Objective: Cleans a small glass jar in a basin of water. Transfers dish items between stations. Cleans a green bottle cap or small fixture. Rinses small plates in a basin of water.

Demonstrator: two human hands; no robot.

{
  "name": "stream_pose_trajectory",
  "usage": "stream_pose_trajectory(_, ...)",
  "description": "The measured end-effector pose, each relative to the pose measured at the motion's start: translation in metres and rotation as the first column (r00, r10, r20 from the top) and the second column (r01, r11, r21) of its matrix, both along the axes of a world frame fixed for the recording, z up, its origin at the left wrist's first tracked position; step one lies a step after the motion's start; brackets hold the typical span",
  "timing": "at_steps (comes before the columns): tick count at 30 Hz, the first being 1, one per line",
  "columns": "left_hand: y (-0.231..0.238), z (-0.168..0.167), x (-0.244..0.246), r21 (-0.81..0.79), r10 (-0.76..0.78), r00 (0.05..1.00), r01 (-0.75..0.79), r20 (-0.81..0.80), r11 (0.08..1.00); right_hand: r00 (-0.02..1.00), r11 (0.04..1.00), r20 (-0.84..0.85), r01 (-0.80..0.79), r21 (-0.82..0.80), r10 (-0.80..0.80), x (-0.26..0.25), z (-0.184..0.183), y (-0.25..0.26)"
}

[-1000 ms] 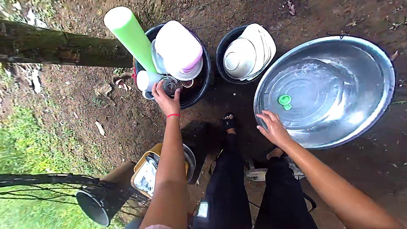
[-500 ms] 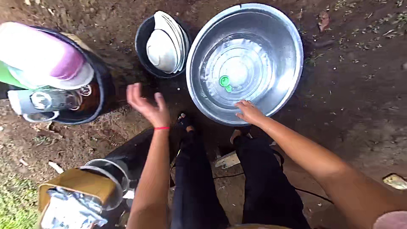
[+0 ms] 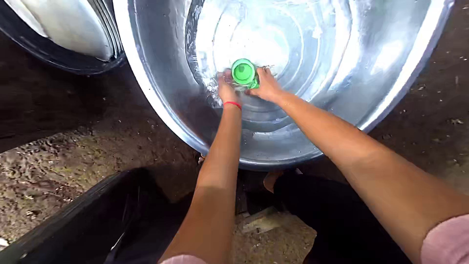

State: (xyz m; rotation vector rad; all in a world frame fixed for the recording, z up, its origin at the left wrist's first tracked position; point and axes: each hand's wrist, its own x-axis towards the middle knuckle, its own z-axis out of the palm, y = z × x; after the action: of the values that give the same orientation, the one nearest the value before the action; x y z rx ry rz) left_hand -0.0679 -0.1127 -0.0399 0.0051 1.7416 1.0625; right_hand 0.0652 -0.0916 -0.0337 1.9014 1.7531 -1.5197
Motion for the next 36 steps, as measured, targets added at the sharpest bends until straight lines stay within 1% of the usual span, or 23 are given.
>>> stream_pose_trajectory(2,0.000,0.005,0.006,0.049,0.094,0.996,-0.094,0.010,0.994,0.999,0.999,-0.037,-0.035,0.007,0.035,0.003,-0.007,0.001)
stream_pose_trajectory(5,-0.002,-0.008,-0.027,0.065,-0.022,0.895,0.057,-0.446,0.996,0.991,0.998,-0.123,-0.060,-0.005,0.059,0.035,-0.013,0.010)
stream_pose_trajectory(6,-0.003,-0.013,-0.028,0.031,-0.063,0.860,0.091,-0.506,0.995,0.987,0.998,-0.151,-0.054,-0.043,0.046,0.046,-0.011,0.013)
stream_pose_trajectory(8,-0.002,-0.012,-0.005,0.044,-0.013,0.932,0.031,-0.361,0.999,0.973,0.991,-0.223,0.030,-0.129,-0.059,0.061,-0.002,0.016)
stream_pose_trajectory(9,0.001,-0.006,0.013,0.075,0.062,0.987,-0.052,-0.147,0.996,0.960,0.978,-0.243,0.098,-0.183,-0.141,0.066,0.002,0.016)
stream_pose_trajectory(10,0.004,0.003,0.027,0.097,0.095,0.991,-0.103,0.091,0.990,0.943,0.961,-0.258,0.153,-0.231,-0.212,0.070,0.006,0.016)
stream_pose_trajectory(11,0.007,0.015,0.037,0.123,0.074,0.972,-0.103,0.224,0.987,0.925,0.943,-0.267,0.197,-0.269,-0.270,0.073,0.010,0.015)
stream_pose_trajectory(12,0.011,0.025,0.042,0.173,0.006,0.976,-0.045,0.218,0.984,0.909,0.930,-0.277,0.230,-0.287,-0.311,0.077,0.013,0.015)
stream_pose_trajectory(14,0.013,0.025,0.029,0.247,-0.143,0.976,0.182,-0.165,0.952,0.877,0.908,-0.302,0.280,-0.311,-0.374,0.083,0.017,0.014)
stream_pose_trajectory(15,0.010,0.017,0.014,0.185,-0.186,0.899,0.276,-0.395,0.943,0.854,0.888,-0.310,0.311,-0.338,-0.417,0.086,0.018,0.014)
stream_pose_trajectory(16,0.007,0.010,0.001,0.076,-0.213,0.822,0.295,-0.528,0.953,0.823,0.866,-0.325,0.350,-0.357,-0.466,0.087,0.017,0.014)
stream_pose_trajectory(17,0.002,0.004,-0.004,0.014,-0.192,0.821,0.236,-0.538,0.972,0.783,0.839,-0.342,0.392,-0.376,-0.519,0.086,0.017,0.013)
stream_pose_trajectory(18,-0.002,0.001,0.000,0.003,-0.114,0.887,0.129,-0.448,0.992,0.738,0.806,-0.351,0.442,-0.394,-0.577,0.085,0.017,0.012)
stream_pose_trajectory(20,-0.002,0.007,0.028,0.025,0.081,0.997,-0.081,-0.013,0.996,0.648,0.738,-0.361,0.532,-0.415,-0.670,0.082,0.013,0.010)
stream_pose_trajectory(21,-0.001,0.015,0.040,0.052,0.047,0.971,-0.061,0.234,0.997,0.605,0.704,-0.363,0.572,-0.421,-0.709,0.080,0.010,0.008)
stream_pose_trajectory(22,0.002,0.028,0.049,0.101,-0.055,0.928,0.018,0.368,0.995,0.556,0.665,-0.365,0.612,-0.429,-0.747,0.078,0.008,0.005)
stream_pose_trajectory(23,0.007,0.042,0.056,0.162,-0.172,0.919,0.121,0.356,0.979,0.516,0.634,-0.368,0.631,-0.447,-0.774,0.076,0.010,0.003)
stream_pose_trajectory(25,0.019,0.056,0.053,0.253,-0.364,0.930,0.343,0.043,0.905,0.485,0.640,-0.417,0.590,-0.492,-0.769,0.081,0.012,0.001)
stream_pose_trajectory(27,0.026,0.048,0.035,0.286,-0.447,0.871,0.490,-0.204,0.824,0.470,0.703,-0.523,0.455,-0.546,-0.711,0.093,0.010,0.001)
stream_pose_trajectory(30,0.025,0.044,0.022,0.350,-0.652,0.737,0.667,-0.180,0.658,0.409,0.807,-0.699,0.225,-0.546,-0.587,0.106,0.011,0.005)
stream_pose_trajectory(32,0.020,0.049,0.024,0.435,-0.720,0.677,0.700,-0.152,0.567,0.371,0.840,-0.757,0.153,-0.521,-0.538,0.107,0.020,0.007)
stream_pose_trajectory(34,0.009,0.052,0.028,0.482,-0.690,0.691,0.689,-0.214,0.541,0.380,0.873,-0.791,0.111,-0.476,-0.479,0.105,0.032,0.007)
stream_pose_trajectory(36,-0.001,0.056,0.032,0.483,-0.630,0.734,0.660,-0.253,0.575,0.374,0.889,-0.813,0.082,-0.450,-0.446,0.103,0.042,0.011)
